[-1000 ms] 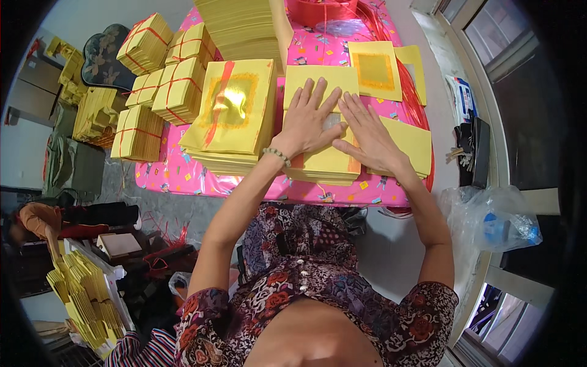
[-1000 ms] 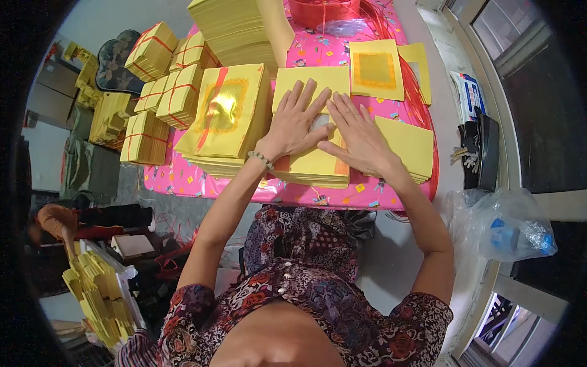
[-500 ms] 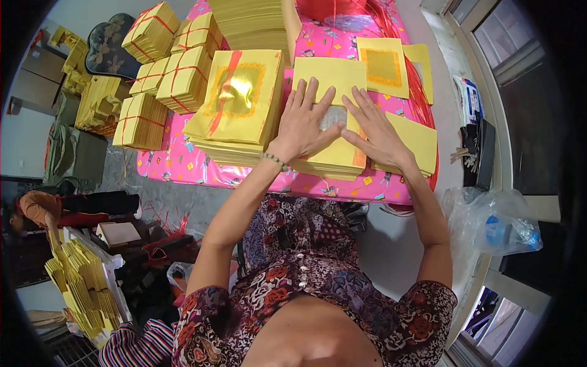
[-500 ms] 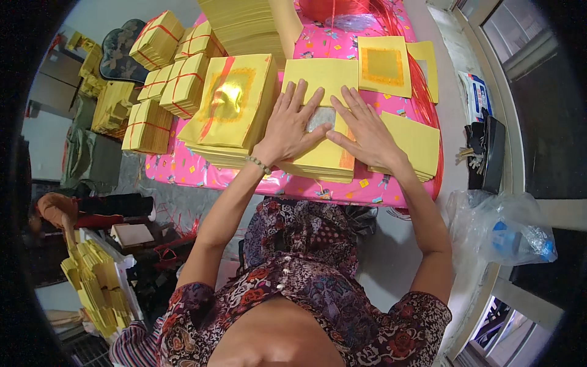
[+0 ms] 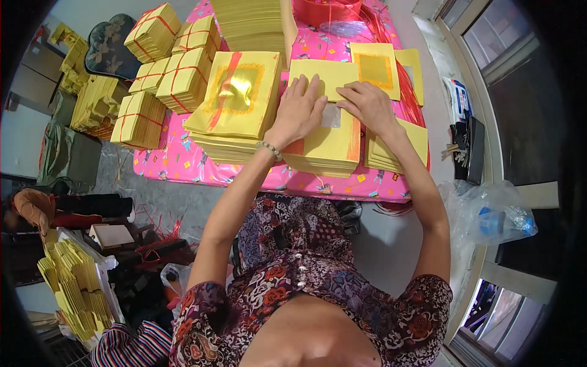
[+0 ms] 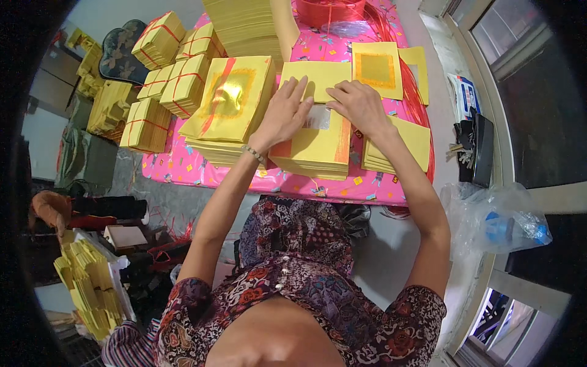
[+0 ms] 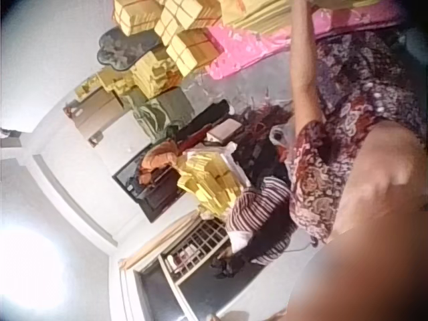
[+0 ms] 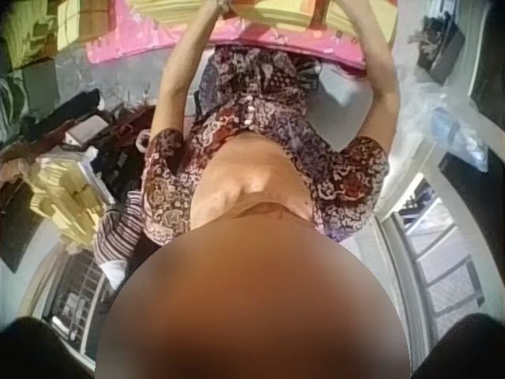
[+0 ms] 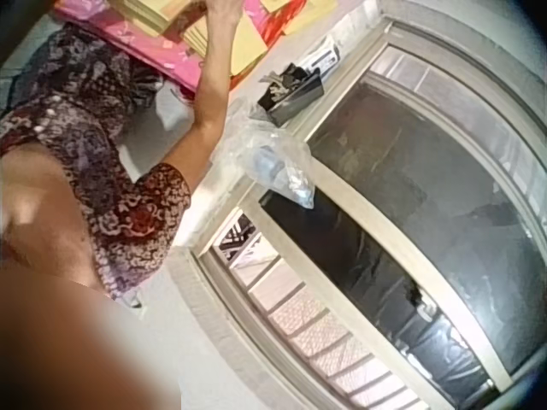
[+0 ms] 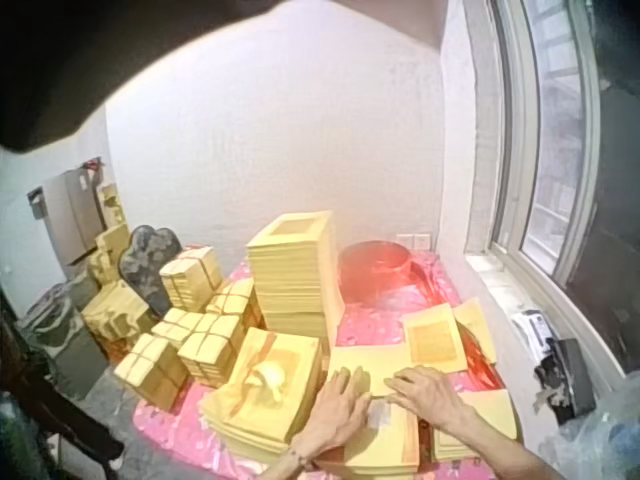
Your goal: Stacking and organizing bundles of joss paper on a table.
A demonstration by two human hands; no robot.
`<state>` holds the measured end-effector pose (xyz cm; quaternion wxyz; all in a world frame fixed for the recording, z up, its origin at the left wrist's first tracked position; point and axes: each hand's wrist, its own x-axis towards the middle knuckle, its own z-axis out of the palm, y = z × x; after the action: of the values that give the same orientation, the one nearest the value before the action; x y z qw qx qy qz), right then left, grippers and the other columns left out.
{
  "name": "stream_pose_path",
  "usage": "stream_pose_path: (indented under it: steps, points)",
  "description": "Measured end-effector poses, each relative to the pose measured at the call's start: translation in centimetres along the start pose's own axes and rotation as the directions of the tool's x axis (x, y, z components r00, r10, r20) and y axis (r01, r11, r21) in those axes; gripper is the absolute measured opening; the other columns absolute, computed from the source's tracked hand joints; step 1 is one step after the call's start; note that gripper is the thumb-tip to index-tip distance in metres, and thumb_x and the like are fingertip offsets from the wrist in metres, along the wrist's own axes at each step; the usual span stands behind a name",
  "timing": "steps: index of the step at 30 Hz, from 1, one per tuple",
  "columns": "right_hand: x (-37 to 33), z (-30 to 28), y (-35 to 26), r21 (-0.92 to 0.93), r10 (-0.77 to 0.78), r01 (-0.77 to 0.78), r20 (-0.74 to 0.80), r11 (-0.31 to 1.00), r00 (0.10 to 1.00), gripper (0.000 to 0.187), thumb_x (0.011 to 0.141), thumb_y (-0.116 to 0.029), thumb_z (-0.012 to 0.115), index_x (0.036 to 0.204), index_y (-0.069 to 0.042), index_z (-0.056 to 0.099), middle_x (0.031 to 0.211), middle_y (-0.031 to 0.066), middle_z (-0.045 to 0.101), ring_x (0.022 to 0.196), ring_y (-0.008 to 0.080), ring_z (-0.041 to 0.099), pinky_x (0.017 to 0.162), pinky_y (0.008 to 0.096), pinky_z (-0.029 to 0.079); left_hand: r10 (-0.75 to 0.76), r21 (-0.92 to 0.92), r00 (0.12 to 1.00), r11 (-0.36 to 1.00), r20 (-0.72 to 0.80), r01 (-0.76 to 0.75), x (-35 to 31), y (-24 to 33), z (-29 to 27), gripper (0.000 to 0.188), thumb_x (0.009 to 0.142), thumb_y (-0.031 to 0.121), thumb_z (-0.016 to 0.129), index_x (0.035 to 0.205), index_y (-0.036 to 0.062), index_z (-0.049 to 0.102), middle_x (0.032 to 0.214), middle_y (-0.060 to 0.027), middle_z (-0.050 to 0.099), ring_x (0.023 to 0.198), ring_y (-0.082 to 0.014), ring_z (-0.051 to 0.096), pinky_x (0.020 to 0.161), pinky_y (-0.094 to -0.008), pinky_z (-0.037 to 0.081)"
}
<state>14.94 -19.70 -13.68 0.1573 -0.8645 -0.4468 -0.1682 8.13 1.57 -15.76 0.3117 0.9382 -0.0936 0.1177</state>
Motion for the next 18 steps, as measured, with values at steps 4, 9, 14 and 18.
stream_pose_path:
  steps: [4, 9, 14, 18]
  points:
    - [-0.3, 1.0, 1.3, -0.092, -0.194, 0.18, -0.185, 0.979, 0.963, 0.024, 0.087, -0.025, 0.071, 0.105, -0.009, 0.071, 0.092, 0.0054, 0.072, 0.081, 0.0217, 0.07, 0.07, 0.0345, 0.056, -0.052, -0.061, 0.994, 0.997, -0.1, 0.046, 0.5, 0.6, -0.4, 0.058, 0.102, 0.031, 0.045, 0.147, -0.0031, 0.037, 0.149, -0.0373, 0.032, 0.139, -0.0524, 0.029, 0.116, -0.0554, 0.025]
    - [-0.6, 1.8, 1.6, -0.134, -0.191, 0.153, -0.345, 0.979, 0.919, 0.017, 0.089, -0.023, 0.07, 0.101, -0.011, 0.071, 0.095, 0.0043, 0.074, 0.078, 0.0199, 0.072, 0.065, 0.0314, 0.057, -0.277, -0.295, 0.921, 0.936, -0.273, 0.194, 2.6, 0.1, -0.1, 0.058, 0.101, 0.028, 0.046, 0.148, -0.0031, 0.034, 0.148, -0.0394, 0.028, 0.138, -0.0538, 0.027, 0.115, -0.0532, 0.027]
    - [-0.8, 1.5, 1.1, -0.129, -0.155, 0.117, -0.344, 0.985, 0.926, 0.021, 0.089, -0.023, 0.071, 0.105, -0.009, 0.071, 0.095, 0.0056, 0.075, 0.081, 0.0211, 0.073, 0.069, 0.0332, 0.058, -0.517, -0.648, 0.853, 0.675, -0.073, 0.354, 4.7, -1.8, -0.5, 0.061, 0.093, 0.015, 0.055, 0.148, -0.0008, 0.033, 0.141, -0.0298, 0.04, 0.132, -0.0383, 0.041, 0.109, -0.0417, 0.036]
    - [-1.4, 0.9, 0.7, 0.087, 0.034, -0.006, -0.33, 0.996, 0.943, 0.032, 0.09, -0.026, 0.07, 0.115, -0.006, 0.069, 0.109, 0.011, 0.072, 0.093, 0.025, 0.071, 0.078, 0.036, 0.057, -0.531, -0.876, 0.84, 0.453, -0.114, 0.167, 4.7, -0.4, -0.9, 0.08, 0.085, -0.006, 0.056, 0.154, 0.0014, 0.015, 0.117, -0.0171, 0.055, 0.081, -0.0171, 0.059, 0.065, -0.0296, 0.05]
